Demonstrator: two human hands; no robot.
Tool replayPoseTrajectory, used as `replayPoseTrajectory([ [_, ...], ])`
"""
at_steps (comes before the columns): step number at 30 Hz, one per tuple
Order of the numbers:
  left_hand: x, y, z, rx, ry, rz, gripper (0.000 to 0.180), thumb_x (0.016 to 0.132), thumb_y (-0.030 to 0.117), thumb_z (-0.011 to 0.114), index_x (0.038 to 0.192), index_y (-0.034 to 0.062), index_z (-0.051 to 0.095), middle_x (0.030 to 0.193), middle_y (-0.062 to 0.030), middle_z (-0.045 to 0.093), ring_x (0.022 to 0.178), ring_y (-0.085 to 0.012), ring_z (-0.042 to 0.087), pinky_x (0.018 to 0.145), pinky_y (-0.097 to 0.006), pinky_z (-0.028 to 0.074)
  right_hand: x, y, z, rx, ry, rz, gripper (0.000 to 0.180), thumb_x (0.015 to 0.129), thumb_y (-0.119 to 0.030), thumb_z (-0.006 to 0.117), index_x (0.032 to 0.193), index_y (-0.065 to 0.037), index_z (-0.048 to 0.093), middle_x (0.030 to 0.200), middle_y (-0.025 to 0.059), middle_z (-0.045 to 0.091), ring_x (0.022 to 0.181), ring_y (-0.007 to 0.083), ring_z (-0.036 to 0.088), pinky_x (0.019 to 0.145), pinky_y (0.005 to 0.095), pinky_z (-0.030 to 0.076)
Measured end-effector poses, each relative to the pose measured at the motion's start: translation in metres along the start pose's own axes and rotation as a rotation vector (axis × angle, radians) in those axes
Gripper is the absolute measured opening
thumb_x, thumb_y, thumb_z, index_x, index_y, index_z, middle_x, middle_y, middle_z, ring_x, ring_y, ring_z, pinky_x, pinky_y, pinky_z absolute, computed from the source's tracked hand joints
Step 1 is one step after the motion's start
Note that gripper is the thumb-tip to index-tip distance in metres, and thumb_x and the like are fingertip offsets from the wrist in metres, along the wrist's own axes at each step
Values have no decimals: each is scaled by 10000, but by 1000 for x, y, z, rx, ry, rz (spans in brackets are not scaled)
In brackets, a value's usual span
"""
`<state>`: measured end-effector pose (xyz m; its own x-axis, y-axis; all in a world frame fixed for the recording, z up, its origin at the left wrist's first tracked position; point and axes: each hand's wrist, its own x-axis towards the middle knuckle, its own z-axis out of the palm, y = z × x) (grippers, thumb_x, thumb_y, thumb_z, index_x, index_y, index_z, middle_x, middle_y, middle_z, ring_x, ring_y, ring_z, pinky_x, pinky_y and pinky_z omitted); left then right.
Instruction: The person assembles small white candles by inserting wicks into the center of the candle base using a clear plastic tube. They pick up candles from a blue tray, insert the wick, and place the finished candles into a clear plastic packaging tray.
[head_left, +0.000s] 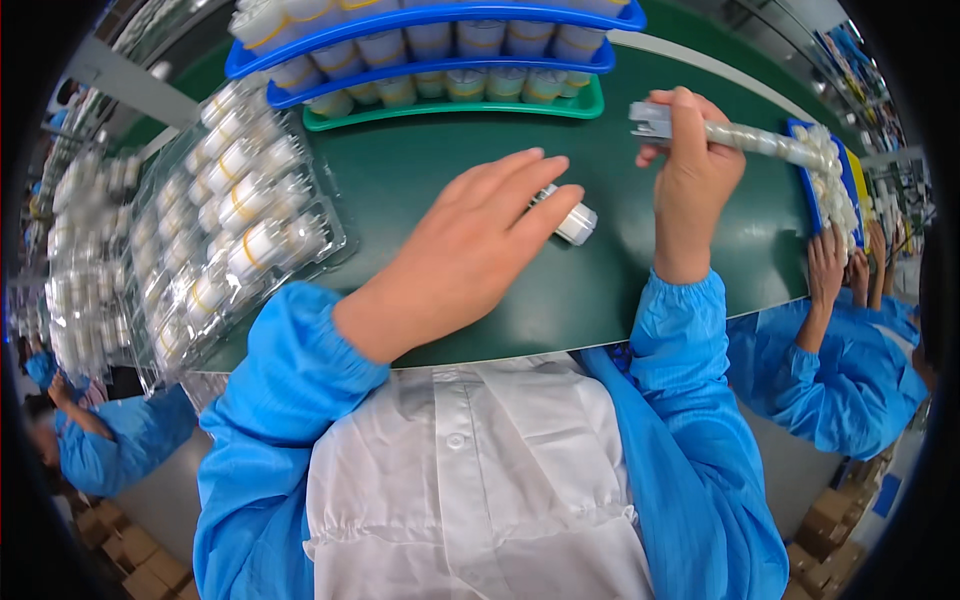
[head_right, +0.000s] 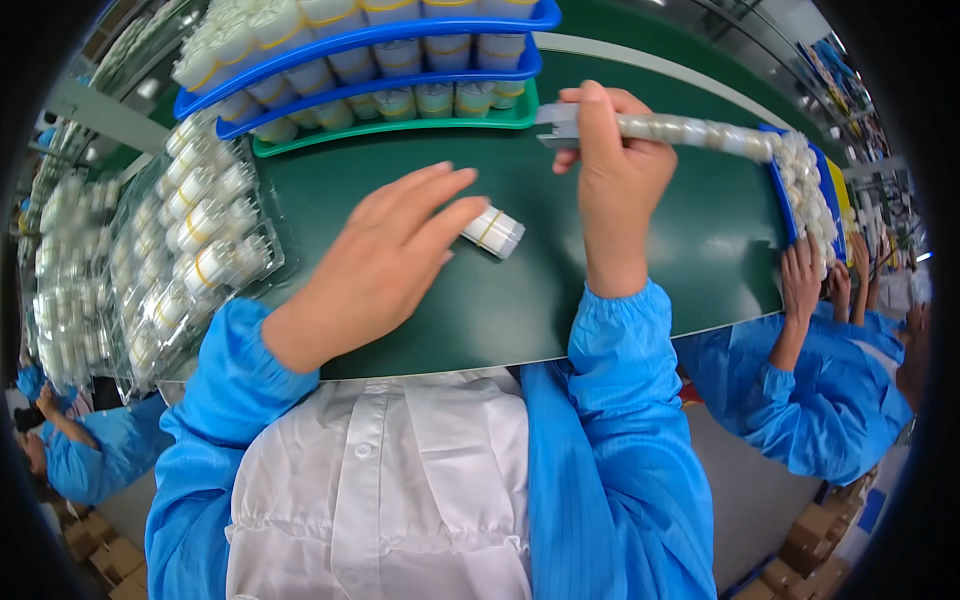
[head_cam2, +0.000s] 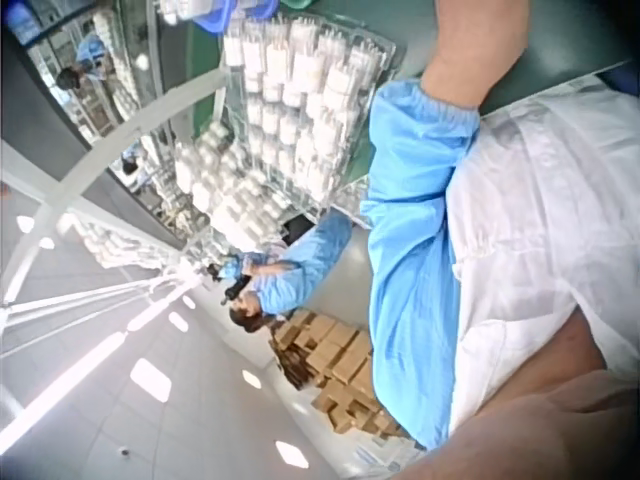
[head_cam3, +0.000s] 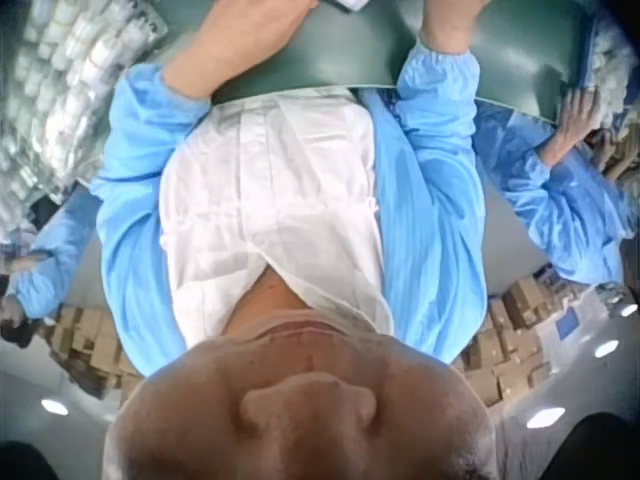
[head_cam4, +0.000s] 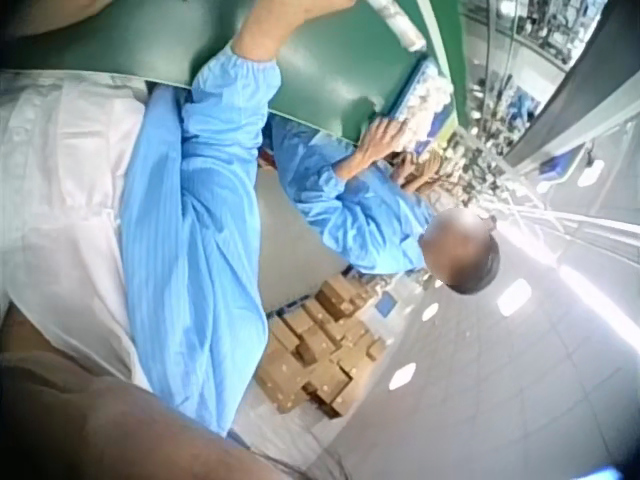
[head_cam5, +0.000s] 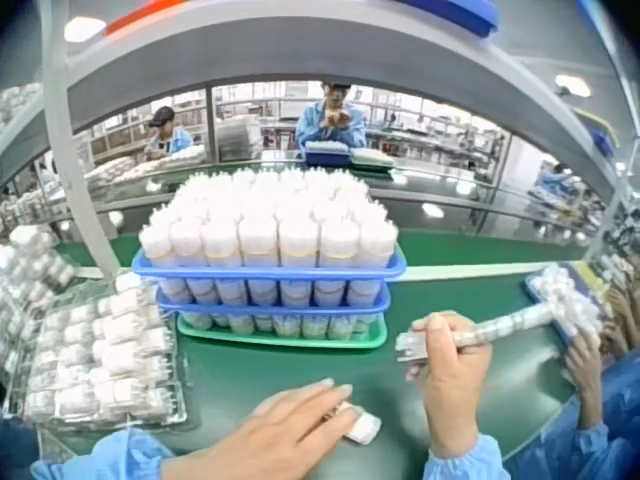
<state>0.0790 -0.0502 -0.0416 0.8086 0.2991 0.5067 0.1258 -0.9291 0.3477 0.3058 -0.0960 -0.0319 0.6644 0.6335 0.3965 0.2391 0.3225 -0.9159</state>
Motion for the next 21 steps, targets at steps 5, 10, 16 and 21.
replayPoseTrajectory([
  [5,16,-22,38,-244,-262,-58,466,859,23,697,1308,29,574,1311,-159,578,1237,-358,566,1040,-442,471,-4,0,7,9,-59,29,221,976,-181,688,883,17,721,752,38,652,532,71,555,466,221,439],
  [10,-12,-32,14,-1004,-242,-446,494,918,19,676,1374,3,487,1325,-130,575,1238,-255,576,1065,-375,461,-12,-7,12,-20,-128,17,164,948,-118,695,865,22,715,799,43,640,530,68,546,464,224,422],
  [16,-44,-31,-17,-1487,-16,-541,497,918,1,702,1375,19,508,1349,-74,529,1265,-178,530,1092,-349,439,-17,-9,18,-46,-199,-44,125,927,-81,700,847,14,713,767,42,630,533,66,543,464,222,416],
  [21,-34,-23,-43,-398,-85,-416,400,814,101,811,1174,33,651,1187,-103,615,1095,-266,590,952,-385,491,-21,-4,25,-85,-284,29,115,919,-64,701,833,12,704,765,46,632,554,76,557,476,235,426],
])
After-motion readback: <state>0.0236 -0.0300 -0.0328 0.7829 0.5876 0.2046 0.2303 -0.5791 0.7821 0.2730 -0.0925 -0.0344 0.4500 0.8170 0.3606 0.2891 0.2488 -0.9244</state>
